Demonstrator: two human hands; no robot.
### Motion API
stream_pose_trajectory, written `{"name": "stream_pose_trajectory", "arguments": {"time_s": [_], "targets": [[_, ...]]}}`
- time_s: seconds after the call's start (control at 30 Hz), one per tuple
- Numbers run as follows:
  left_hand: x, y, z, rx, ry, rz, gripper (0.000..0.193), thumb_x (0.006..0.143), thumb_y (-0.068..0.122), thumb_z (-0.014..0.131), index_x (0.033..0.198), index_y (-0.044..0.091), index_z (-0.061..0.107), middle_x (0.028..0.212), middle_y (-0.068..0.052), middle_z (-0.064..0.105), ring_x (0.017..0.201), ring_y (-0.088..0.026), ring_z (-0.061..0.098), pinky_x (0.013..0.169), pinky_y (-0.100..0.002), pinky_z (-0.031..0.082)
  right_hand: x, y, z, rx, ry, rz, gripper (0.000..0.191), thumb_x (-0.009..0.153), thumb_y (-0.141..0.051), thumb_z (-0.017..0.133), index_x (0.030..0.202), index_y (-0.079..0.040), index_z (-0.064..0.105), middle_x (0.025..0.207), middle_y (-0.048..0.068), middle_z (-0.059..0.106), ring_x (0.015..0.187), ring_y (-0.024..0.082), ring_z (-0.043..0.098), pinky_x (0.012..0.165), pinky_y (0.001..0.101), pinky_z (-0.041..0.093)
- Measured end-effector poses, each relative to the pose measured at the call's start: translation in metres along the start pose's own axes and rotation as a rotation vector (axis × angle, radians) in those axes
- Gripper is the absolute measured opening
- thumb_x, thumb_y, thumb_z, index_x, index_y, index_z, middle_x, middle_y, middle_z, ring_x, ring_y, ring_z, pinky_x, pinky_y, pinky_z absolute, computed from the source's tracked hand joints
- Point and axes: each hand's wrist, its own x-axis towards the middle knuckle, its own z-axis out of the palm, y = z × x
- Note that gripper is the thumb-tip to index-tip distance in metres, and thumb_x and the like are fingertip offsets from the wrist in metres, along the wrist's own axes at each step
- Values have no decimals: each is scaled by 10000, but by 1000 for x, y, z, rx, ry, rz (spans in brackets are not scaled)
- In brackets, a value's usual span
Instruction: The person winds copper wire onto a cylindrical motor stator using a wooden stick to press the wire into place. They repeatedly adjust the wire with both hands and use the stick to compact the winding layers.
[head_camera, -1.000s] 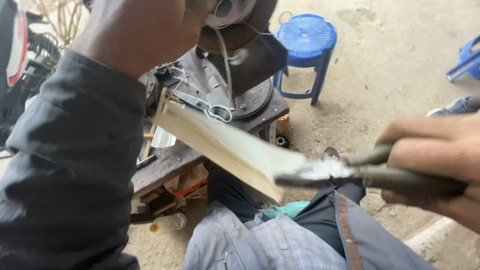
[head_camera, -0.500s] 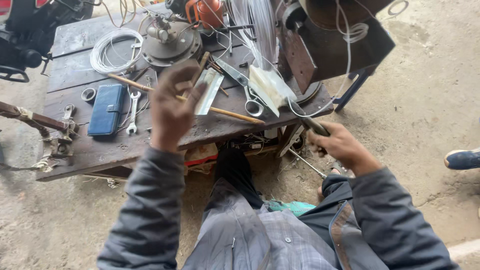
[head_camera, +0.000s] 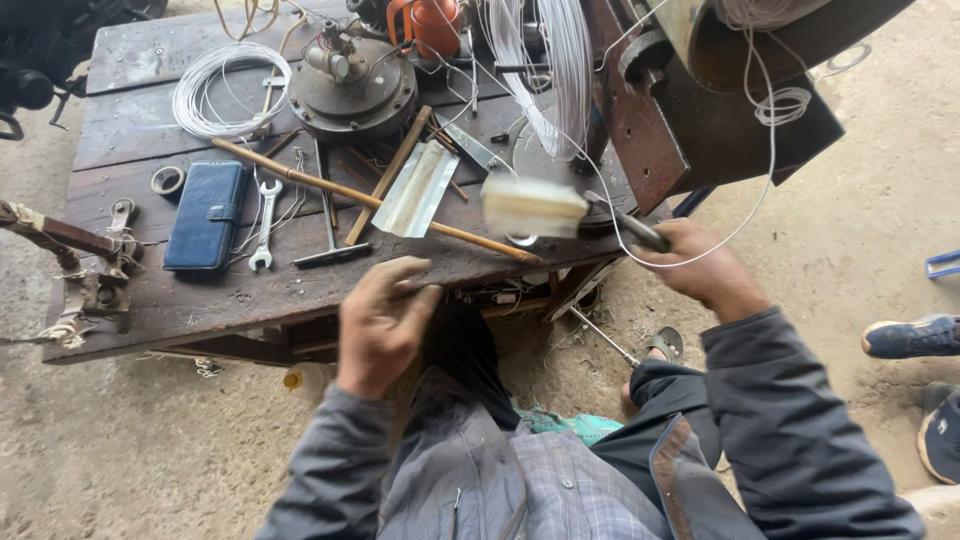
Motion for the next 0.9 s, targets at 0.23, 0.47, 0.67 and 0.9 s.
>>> {"name": "stream_pose_trajectory", "arguments": {"time_s": [0.23,0.47,0.67,0.9], "targets": [[51,2,94,522,-232,341,410,866,230,767,1272,224,711,1463,-146,545,1354,-422,493,1117,-507,417,3,-30,22,-230,244,-304,303,895,-326,784,942,-28,758,895,223,665,857,419,651,745,501,515],[65,-2,110,642,-203,341,410,902,272,766,1291,229,645,1425,-129,579,1308,-327,565,1134,-556,373,-8,-27,15,-224,401,-409,306,926,-339,743,1044,-58,770,1053,171,671,932,366,660,823,483,532],[70,17,109,444,-154,243,765,754,113,801,1461,135,511,1189,-135,631,1078,-319,624,964,-469,482,10,-56,12,-767,243,-196,500,919,-584,739,921,-87,790,906,126,688,976,305,662,905,477,502],[116,32,81,236,-142,262,643,857,21,736,1459,164,559,1019,-90,748,902,-255,723,822,-395,576,-6,-33,14,-173,697,-500,249,861,-287,772,1014,-90,773,895,117,708,865,281,695,728,427,553]]}}
